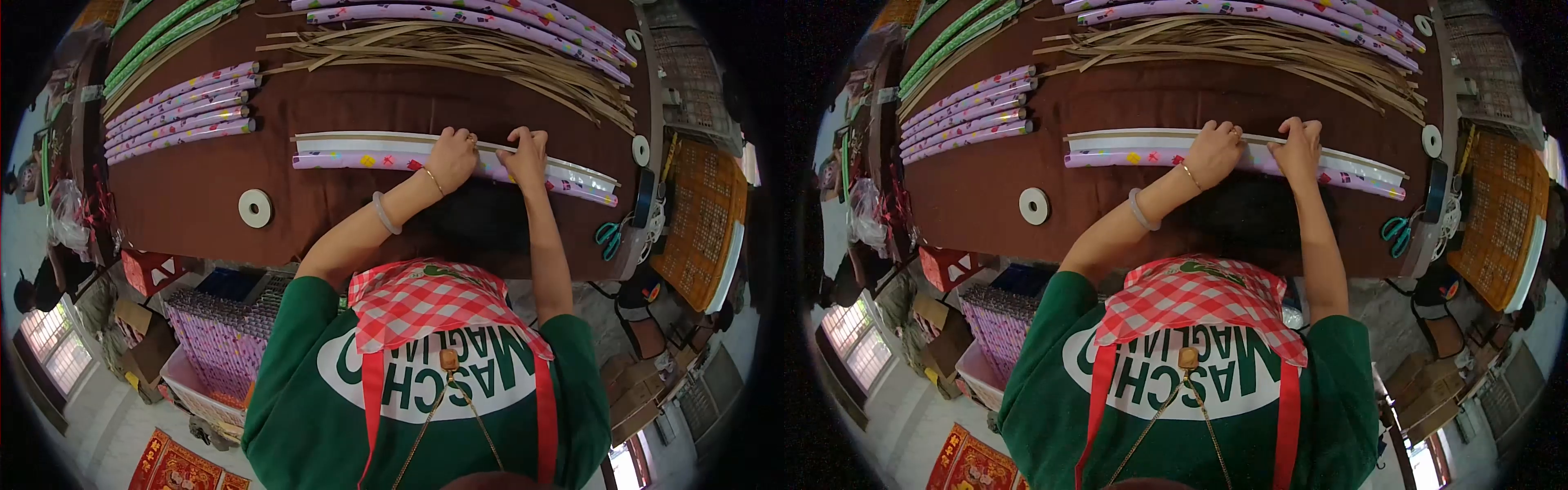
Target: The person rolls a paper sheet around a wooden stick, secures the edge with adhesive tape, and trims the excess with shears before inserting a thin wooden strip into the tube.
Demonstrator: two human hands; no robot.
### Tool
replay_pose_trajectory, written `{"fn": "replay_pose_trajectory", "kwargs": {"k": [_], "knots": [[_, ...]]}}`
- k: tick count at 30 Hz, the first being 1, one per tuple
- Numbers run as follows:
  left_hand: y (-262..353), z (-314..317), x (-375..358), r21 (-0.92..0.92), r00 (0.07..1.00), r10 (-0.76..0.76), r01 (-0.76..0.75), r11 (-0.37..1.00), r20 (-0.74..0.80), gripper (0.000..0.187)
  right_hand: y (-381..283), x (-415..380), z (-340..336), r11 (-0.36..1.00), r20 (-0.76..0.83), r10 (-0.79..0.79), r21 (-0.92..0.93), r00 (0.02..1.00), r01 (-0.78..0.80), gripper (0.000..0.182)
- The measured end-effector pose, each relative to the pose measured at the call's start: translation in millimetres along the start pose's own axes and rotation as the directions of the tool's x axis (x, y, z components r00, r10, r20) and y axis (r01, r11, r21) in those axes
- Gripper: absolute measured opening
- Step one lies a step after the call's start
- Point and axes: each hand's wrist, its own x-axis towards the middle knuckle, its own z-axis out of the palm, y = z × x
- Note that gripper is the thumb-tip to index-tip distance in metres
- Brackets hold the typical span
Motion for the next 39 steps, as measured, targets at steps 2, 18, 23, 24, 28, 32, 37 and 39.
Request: {"fn": "replay_pose_trajectory", "kwargs": {"k": [2,18,23,24,28,32,37,39], "knots": [[-8.4,1.2,-4.2,-0.005,1.0,-0.02,0.019,1.0,-0.017,0.015,0.5,0.9,2.5,1.0,0.001,-0.01,-0.003,1.0,0.01,0.036],[-45.8,-8.2,-35.8,-0.006,0.999,0.037,-0.037,0.999,0.014,0.029,-0.7,-8.2,16.8,0.996,-0.058,-0.081,-0.032,0.995,0.079,0.031],[-41.3,-7.7,-34.2,-0.02,0.996,0.018,-0.016,1.0,0.082,0.022,-41.0,-8.2,23.8,0.984,-0.062,-0.175,0.031,0.983,0.178,0.033],[-40.0,-8.8,-34.0,-0.018,0.997,0.016,-0.014,1.0,0.082,0.022,-40.9,-7.2,24.9,0.983,-0.063,-0.178,0.032,0.982,0.181,0.033],[-40.1,-10.5,-34.3,0.035,0.996,0.006,-0.009,0.999,0.088,0.025,-30.1,-1.1,25.6,0.993,0.009,-0.117,0.019,0.993,0.117,0.036],[-39.7,-8.1,-33.5,0.046,0.995,0.007,-0.011,0.999,0.098,0.03,-17.9,0.9,13.1,0.999,0.028,-0.051,0.006,0.998,0.051,0.036],[-46.3,-11.0,-40.5,0.025,0.998,-0.015,0.013,1.0,0.054,0.023,-13.7,-0.9,12.1,1.0,0.063,-0.02,0.001,0.998,0.02,0.036],[-57.2,-9.2,-50.8,0.027,0.999,-0.019,0.019,0.999,-0.034,0.018,-13.0,-0.8,12.4,1.0,0.058,-0.022,0.01,0.998,0.022,0.036]]}}
